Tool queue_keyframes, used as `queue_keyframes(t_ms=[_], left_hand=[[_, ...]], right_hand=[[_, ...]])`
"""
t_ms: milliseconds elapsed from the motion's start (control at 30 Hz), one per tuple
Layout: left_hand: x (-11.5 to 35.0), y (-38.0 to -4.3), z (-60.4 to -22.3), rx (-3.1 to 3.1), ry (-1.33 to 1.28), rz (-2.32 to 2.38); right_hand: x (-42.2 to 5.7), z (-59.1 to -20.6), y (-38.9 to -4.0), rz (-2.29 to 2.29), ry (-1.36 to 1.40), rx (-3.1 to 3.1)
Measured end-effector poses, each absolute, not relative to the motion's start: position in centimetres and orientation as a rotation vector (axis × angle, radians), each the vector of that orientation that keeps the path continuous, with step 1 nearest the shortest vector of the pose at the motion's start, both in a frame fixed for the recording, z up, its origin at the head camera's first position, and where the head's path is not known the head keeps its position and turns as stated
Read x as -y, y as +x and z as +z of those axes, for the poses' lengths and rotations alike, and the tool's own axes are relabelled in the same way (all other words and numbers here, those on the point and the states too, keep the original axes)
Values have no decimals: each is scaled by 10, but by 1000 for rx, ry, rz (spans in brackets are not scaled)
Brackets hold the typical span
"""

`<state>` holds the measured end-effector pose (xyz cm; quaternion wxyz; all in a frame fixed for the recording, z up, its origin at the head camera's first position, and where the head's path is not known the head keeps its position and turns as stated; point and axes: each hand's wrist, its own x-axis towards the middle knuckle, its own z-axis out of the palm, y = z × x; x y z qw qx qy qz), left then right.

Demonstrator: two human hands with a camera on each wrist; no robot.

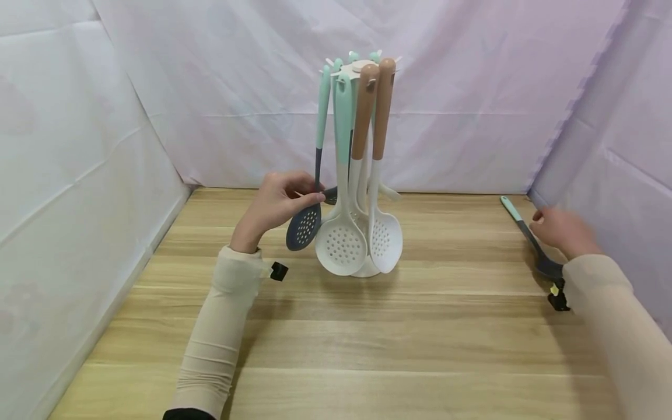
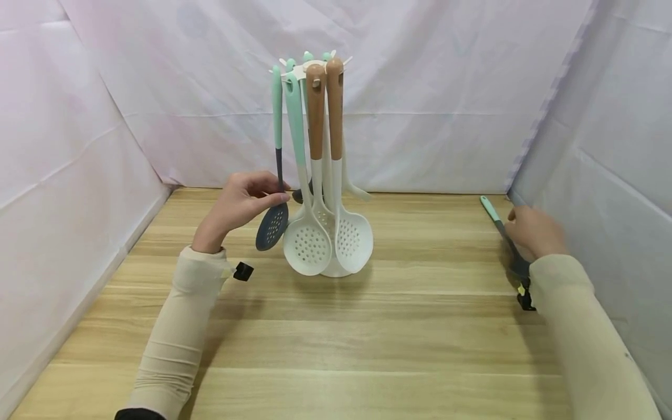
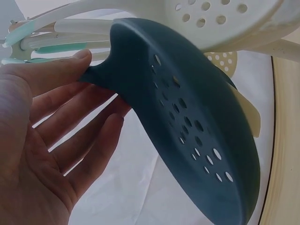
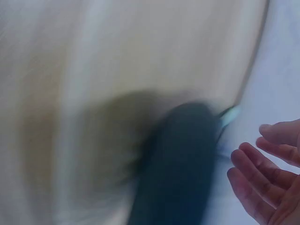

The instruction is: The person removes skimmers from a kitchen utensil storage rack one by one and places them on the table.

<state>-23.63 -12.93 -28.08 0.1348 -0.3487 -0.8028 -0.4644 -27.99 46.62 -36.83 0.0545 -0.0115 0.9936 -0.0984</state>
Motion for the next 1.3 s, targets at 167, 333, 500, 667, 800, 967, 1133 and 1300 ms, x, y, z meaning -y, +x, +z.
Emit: queue_keyframes(t_ms=[167,333,500,667,800,967,1133,1300], left_hand=[[139,-251,-294,2314,-977,-1316],[142,-253,-299,2316,-946,-1230],[140,-252,-297,2283,-966,-1175],[137,-253,-295,2256,-985,-1173],[134,-249,-292,2230,-1001,-1187],[126,-228,-273,2217,-992,-1207],[128,-221,-267,2229,-946,-1211],[129,-220,-266,2221,-926,-1209]], right_hand=[[-427,-340,-296,-260,-121,-3183],[-393,-320,-297,-272,-185,-3237],[-355,-302,-291,-432,-257,-3270],[-314,-284,-283,-786,-353,-3308],[-280,-278,-272,-1183,-512,-3287],[-235,-264,-243,-1576,-796,-3149],[-204,-253,-225,-1760,-937,-3006],[-188,-249,-213,-1908,-979,-2864]])
